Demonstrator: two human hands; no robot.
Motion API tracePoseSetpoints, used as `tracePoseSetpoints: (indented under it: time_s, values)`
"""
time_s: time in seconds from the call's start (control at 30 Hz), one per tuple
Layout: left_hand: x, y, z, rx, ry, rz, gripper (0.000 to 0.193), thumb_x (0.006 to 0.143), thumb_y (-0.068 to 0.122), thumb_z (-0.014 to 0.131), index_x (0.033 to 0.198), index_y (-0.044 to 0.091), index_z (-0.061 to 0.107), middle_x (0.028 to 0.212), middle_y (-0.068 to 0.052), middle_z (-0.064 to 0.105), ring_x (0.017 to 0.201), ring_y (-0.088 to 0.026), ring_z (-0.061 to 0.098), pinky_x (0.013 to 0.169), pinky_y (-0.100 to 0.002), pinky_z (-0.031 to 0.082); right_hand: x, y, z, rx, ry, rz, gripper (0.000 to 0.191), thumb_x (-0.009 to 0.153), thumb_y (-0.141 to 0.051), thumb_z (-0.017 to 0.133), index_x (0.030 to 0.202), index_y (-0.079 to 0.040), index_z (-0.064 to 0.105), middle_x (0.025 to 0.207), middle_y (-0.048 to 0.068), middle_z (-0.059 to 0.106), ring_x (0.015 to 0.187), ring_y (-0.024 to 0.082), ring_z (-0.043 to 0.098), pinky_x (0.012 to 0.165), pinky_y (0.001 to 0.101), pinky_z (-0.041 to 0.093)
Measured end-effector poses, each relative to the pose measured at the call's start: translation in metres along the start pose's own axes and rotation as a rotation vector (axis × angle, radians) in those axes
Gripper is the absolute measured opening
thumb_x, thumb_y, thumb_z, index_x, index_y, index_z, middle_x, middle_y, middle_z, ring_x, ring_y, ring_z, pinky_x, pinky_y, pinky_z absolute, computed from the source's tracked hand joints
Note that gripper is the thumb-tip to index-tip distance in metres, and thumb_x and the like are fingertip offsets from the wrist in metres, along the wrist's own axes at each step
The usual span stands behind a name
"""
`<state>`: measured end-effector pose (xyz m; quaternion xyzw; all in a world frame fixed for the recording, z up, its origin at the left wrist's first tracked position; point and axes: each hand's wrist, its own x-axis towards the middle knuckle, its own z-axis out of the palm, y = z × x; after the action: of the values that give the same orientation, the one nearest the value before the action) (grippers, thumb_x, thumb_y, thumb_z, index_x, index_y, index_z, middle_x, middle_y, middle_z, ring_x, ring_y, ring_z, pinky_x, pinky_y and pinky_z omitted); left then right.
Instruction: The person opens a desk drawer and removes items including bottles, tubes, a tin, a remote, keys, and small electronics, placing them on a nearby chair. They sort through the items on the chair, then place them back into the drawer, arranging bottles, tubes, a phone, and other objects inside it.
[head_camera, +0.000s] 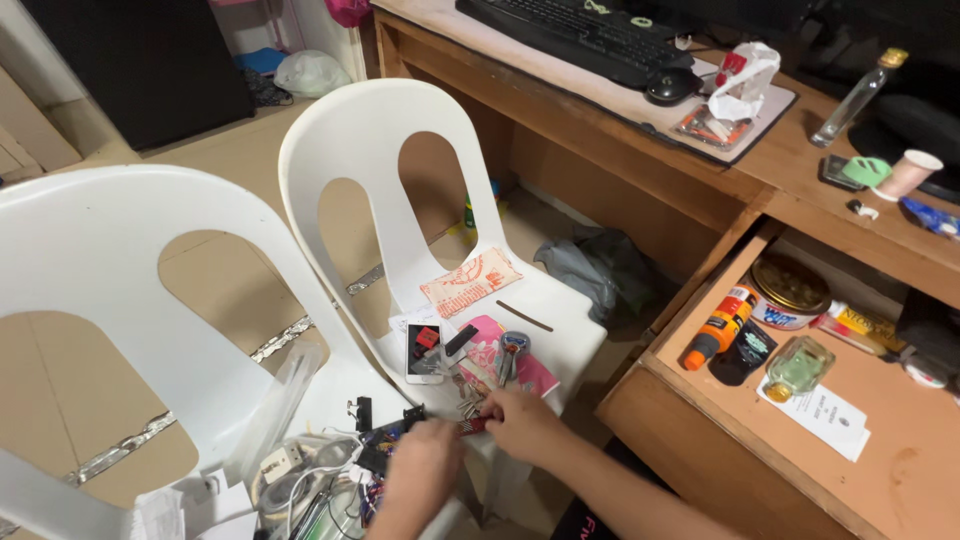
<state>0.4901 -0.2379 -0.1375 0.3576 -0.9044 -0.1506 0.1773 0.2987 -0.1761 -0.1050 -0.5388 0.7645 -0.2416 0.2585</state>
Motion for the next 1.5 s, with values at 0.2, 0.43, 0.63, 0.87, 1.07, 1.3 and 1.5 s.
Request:
tracePoseSetpoints:
  time_s: [0.2, 0.43, 0.63, 0.87, 1.07, 1.3, 1.5]
  values:
    - [0.028, -0.006, 0.065, 0.336, -0.059, 0.164, 0.035, 0.074, 0.014, 0.070, 0.106, 0.009, 0.060, 0.105, -0.013, 0.063, 0.104, -0.031, 0.058, 0.085, -0.043, 0.042, 0.013, 0.085, 0.072, -0.103, 0.073, 0.026, 0.032, 0.079, -0.019, 0.074, 0.109, -0.011, 0.072, 0.111, 0.015, 0.071, 0.109, 0.033, 0.065, 0.095, 0.0428, 0.052]
    - [0.027, -0.004, 0.081, 0.371, -0.125, 0.136, 0.033, 0.079, 0.013, 0.067, 0.111, 0.011, 0.061, 0.099, -0.009, 0.065, 0.098, -0.028, 0.062, 0.084, -0.044, 0.041, 0.008, 0.105, 0.080, -0.032, 0.057, 0.062, 0.043, 0.078, -0.020, 0.078, 0.120, -0.011, 0.069, 0.121, 0.014, 0.068, 0.117, 0.033, 0.062, 0.100, 0.0420, 0.049]
    - [0.026, -0.002, 0.048, 0.246, 0.042, 0.191, 0.019, 0.080, 0.010, 0.062, 0.098, 0.014, 0.067, 0.090, -0.006, 0.066, 0.092, -0.025, 0.064, 0.082, -0.042, 0.042, 0.002, 0.096, 0.072, 0.088, 0.114, -0.016, 0.043, 0.078, -0.015, 0.075, 0.121, -0.011, 0.072, 0.119, 0.015, 0.072, 0.110, 0.033, 0.067, 0.094, 0.0407, 0.053]
    - [0.027, 0.025, -0.038, 0.150, 0.134, 0.182, 0.020, 0.071, 0.009, 0.066, 0.091, 0.011, 0.067, 0.087, -0.007, 0.067, 0.087, -0.027, 0.066, 0.080, -0.042, 0.043, -0.024, 0.060, 0.030, 0.202, 0.133, 0.052, 0.054, 0.078, -0.020, 0.079, 0.130, -0.014, 0.063, 0.119, 0.009, 0.070, 0.092, 0.024, 0.070, 0.084, 0.0367, 0.057]
    - [0.021, 0.079, -0.137, 0.097, 0.233, 0.182, 0.014, 0.080, 0.018, 0.069, 0.094, 0.014, 0.071, 0.082, -0.006, 0.070, 0.081, -0.030, 0.066, 0.080, -0.042, 0.046, -0.075, -0.017, -0.047, 0.354, 0.159, -0.064, 0.053, 0.081, -0.018, 0.075, 0.131, -0.014, 0.060, 0.119, 0.006, 0.066, 0.090, 0.019, 0.066, 0.077, 0.0349, 0.060]
    - [0.022, 0.162, -0.235, -0.067, 0.382, 0.399, 0.012, 0.085, 0.021, 0.071, 0.096, 0.021, 0.074, 0.091, 0.003, 0.072, 0.093, -0.020, 0.071, 0.088, -0.038, 0.045, -0.165, -0.081, -0.161, 0.366, 0.204, -0.079, 0.021, 0.096, -0.020, 0.069, 0.115, -0.010, 0.071, 0.097, 0.009, 0.070, 0.087, 0.018, 0.068, 0.078, 0.0289, 0.054]
    - [0.055, 0.249, -0.240, -0.305, 0.386, 0.682, 0.011, 0.083, 0.017, 0.073, 0.094, 0.016, 0.072, 0.091, -0.003, 0.071, 0.099, -0.028, 0.070, 0.086, -0.039, 0.048, -0.250, -0.034, -0.246, 0.328, 0.405, -0.254, 0.024, 0.100, -0.021, 0.066, 0.118, -0.005, 0.070, 0.100, 0.000, 0.076, 0.093, 0.008, 0.069, 0.079, 0.0239, 0.054]
